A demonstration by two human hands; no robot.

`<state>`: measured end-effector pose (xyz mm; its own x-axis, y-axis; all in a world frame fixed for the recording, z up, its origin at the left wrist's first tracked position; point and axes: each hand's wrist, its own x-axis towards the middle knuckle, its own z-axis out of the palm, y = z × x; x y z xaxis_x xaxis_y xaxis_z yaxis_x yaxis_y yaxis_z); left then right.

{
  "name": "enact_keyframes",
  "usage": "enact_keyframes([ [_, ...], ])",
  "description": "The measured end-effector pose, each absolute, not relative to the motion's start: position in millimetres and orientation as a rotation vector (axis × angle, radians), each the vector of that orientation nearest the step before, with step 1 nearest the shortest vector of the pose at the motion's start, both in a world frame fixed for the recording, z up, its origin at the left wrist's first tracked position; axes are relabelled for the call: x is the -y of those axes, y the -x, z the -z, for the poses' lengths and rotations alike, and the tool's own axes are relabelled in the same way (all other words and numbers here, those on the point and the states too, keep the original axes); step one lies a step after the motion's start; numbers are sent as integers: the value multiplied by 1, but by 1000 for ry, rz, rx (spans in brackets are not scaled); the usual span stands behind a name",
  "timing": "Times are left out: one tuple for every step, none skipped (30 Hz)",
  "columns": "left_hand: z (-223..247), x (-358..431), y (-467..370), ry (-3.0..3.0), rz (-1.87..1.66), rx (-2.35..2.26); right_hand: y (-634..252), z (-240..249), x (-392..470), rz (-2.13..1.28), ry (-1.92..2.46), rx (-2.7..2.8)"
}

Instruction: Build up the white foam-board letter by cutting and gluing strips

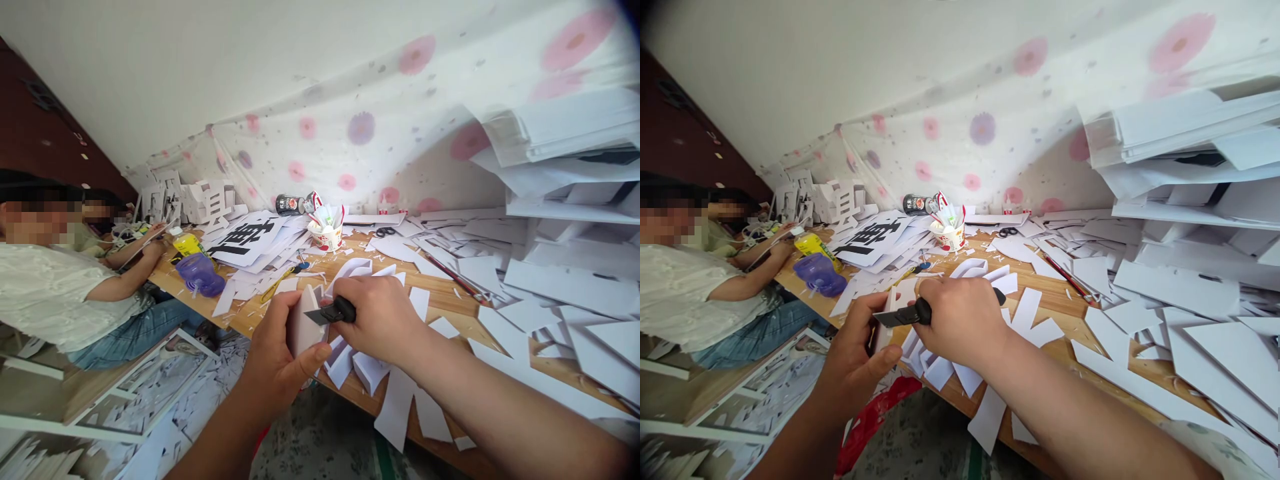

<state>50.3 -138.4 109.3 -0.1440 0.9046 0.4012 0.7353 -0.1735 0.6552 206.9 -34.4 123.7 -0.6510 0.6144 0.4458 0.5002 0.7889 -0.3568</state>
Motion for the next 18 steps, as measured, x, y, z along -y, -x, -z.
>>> enact_keyframes([
  [-109, 139, -50, -1919, -1210, -1884, -206, -123, 35, -273, 835, 2420],
  [-109, 139, -50, -1931, -1207, -1894, -206, -122, 35, -275, 842, 2420],
  [-109, 139, -50, -1946, -1205, -1900, -205, -122, 35, -279, 848, 2418],
  [-109, 140, -50, -1965, -1202, -1902, -204, -121, 35, -283, 852, 2415],
  [-109, 140, -51, -1981, -1198, -1904, -204, -121, 35, -287, 855, 2412],
  [-109, 140, -51, -1996, -1194, -1903, -203, -120, 35, -291, 857, 2408],
  [-109, 140, -52, -2006, -1190, -1900, -203, -120, 35, -294, 859, 2404],
  [-109, 140, -52, -2012, -1187, -1894, -203, -120, 34, -295, 863, 2401],
  [-109, 140, -52, -2010, -1186, -1887, -203, -120, 34, -295, 868, 2399],
  [-109, 140, -53, -2003, -1185, -1882, -203, -120, 34, -295, 874, 2397],
  [-109, 139, -53, -1992, -1186, -1879, -203, -121, 34, -296, 881, 2397],
  [-109, 139, -53, -1979, -1187, -1878, -203, -121, 34, -300, 885, 2398],
  [-109, 139, -53, -1967, -1189, -1880, -203, -121, 34, -305, 889, 2400],
  [-109, 139, -53, -1956, -1188, -1884, -203, -121, 34, -309, 890, 2403],
  [-109, 139, -54, -1949, -1184, -1889, -203, -121, 34, -313, 889, 2404],
  [-109, 140, -55, -1951, -1177, -1893, -203, -120, 32, -311, 895, 2402],
  [-108, 141, -56, -1962, -1169, -1892, -202, -120, 31, -305, 907, 2396],
  [-108, 142, -57, -1980, -1159, -1889, -202, -119, 29, -295, 924, 2388],
])
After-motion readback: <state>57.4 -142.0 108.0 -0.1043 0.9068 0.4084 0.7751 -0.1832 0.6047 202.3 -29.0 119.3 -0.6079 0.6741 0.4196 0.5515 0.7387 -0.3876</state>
